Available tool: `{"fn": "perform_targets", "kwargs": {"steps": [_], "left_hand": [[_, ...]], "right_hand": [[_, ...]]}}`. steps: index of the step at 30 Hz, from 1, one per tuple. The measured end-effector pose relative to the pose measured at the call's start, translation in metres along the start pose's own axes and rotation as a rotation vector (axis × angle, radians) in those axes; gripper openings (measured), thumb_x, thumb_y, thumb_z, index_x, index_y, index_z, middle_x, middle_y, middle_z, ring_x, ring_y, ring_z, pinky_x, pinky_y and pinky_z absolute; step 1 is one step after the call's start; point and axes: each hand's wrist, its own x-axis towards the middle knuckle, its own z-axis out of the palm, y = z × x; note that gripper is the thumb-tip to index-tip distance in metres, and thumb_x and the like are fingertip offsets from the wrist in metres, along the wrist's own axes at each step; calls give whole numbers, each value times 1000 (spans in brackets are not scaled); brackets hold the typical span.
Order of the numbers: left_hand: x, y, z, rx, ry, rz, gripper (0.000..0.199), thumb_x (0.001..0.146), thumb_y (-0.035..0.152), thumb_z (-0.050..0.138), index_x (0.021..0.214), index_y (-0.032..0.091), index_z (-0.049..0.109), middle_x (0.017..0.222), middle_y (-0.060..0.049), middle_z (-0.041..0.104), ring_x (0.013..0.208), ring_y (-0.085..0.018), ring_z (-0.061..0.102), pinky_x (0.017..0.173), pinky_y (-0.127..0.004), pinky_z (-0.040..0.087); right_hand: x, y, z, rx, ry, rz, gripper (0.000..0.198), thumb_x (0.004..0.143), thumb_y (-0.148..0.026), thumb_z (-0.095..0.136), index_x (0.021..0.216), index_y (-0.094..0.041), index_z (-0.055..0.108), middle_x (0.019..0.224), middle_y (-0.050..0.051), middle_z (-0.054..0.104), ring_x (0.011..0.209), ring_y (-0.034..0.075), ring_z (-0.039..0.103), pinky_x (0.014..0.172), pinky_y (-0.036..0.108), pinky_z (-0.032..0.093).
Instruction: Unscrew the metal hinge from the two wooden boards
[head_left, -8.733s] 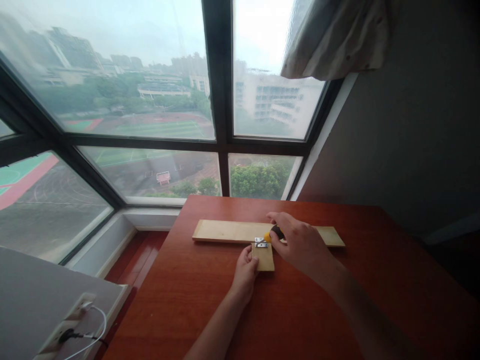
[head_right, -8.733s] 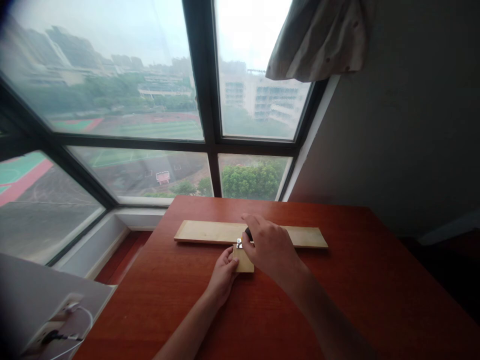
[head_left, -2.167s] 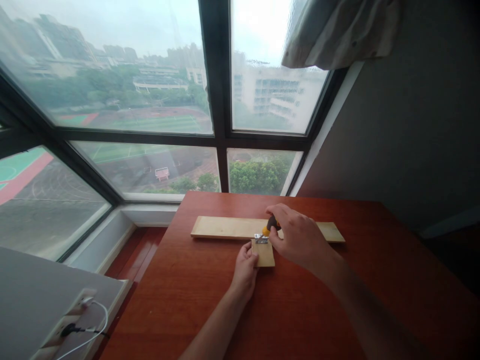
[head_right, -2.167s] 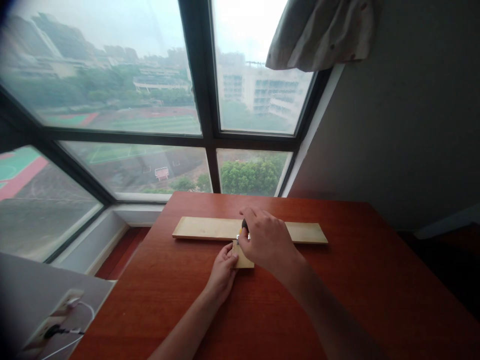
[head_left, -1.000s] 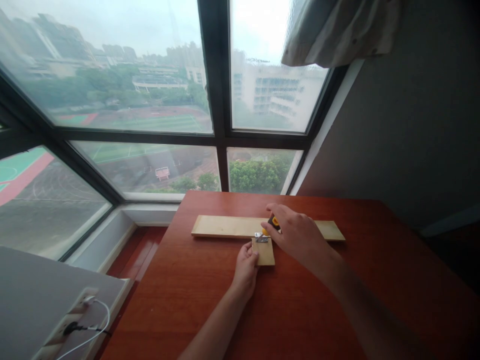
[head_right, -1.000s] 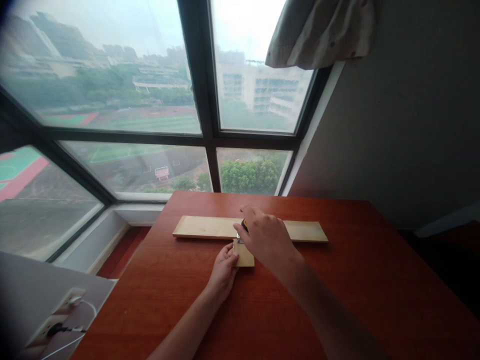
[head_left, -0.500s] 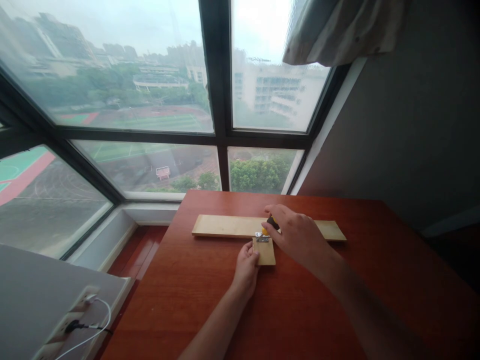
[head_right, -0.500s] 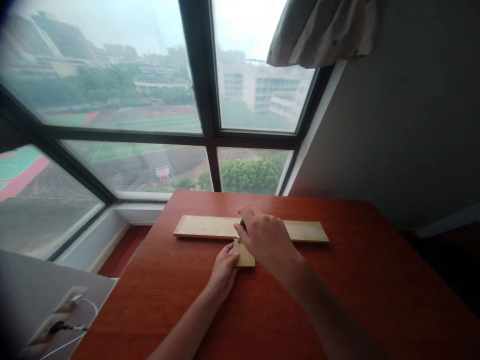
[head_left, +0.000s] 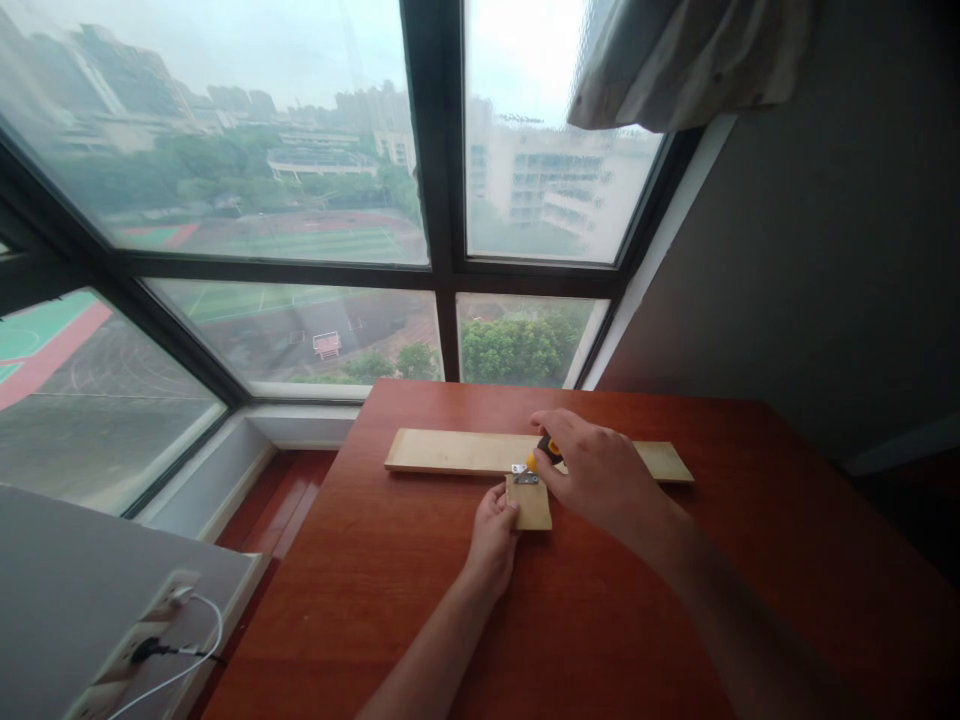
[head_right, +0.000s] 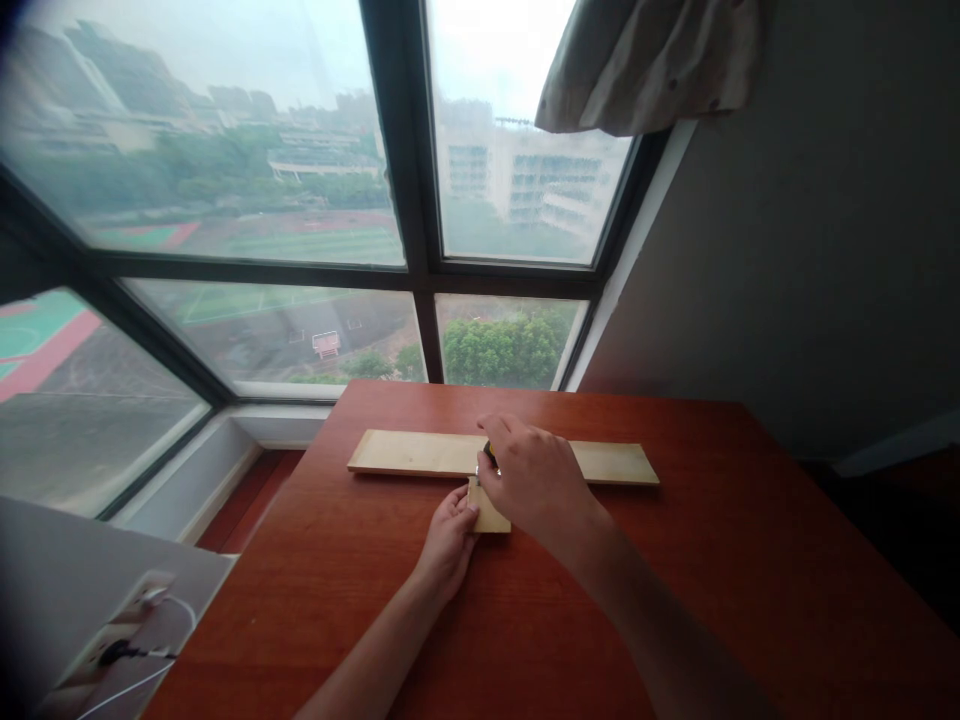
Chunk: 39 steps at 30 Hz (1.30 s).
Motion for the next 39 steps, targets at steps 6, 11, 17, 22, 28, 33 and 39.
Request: {"fn": "perform_targets", "kwargs": {"steps": [6,11,17,22,28,33,39], "left_hand": [[-1,1,1,9,-5,10,51,60,19,79,106,13,59,95,-10,72,82,-20,67,76,-28,50],[0,0,0,1,3,10,52,58,19,79,105,13,58,96,-11,72,89,-23,67,81,-32,50],[-1,1,1,5,6,11,51,58,19,79,104,13,59,95,-10,72,88,-22,67,80,-31,50],[-1,1,1,10,8,16,51,58,20,80,104,13,60,97,-11,72,86,-22,67,78,-30,50],[0,-1,0,-3,9,19,50,58,21,80,103,13,59,99,-12,71,92,-24,67,82,-33,50],[1,-1,0,-1,14,22,49,59,19,79,104,13,59,98,-11,71,81,-19,66,75,-29,49],[0,-1,0,7,16,12,49,59,18,78,104,13,59,99,-11,71,85,-21,67,75,-28,50]], "right_hand": [[-2,0,-1,33,19,-56,41,84,-24,51,125,-22,51,123,6,63,105,22,61,77,30,47],[1,1,4,-54,12,51,35,94,-36,40,125,-25,53,119,6,66,84,23,68,65,33,47],[1,3,4,75,26,-55,48,81,-18,49,129,-21,50,125,6,63,105,21,62,83,31,48],[0,3,5,50,44,-42,44,86,-28,50,129,-21,51,124,7,64,106,23,62,80,32,49],[3,3,8,0,25,28,36,93,-31,41,126,-23,54,117,7,67,88,22,68,70,32,48],[0,3,5,40,49,-21,44,83,-23,50,127,-21,52,122,7,65,103,23,64,77,31,48],[2,2,7,-33,32,34,39,91,-37,47,127,-23,52,119,7,67,91,25,68,68,34,48]]}}
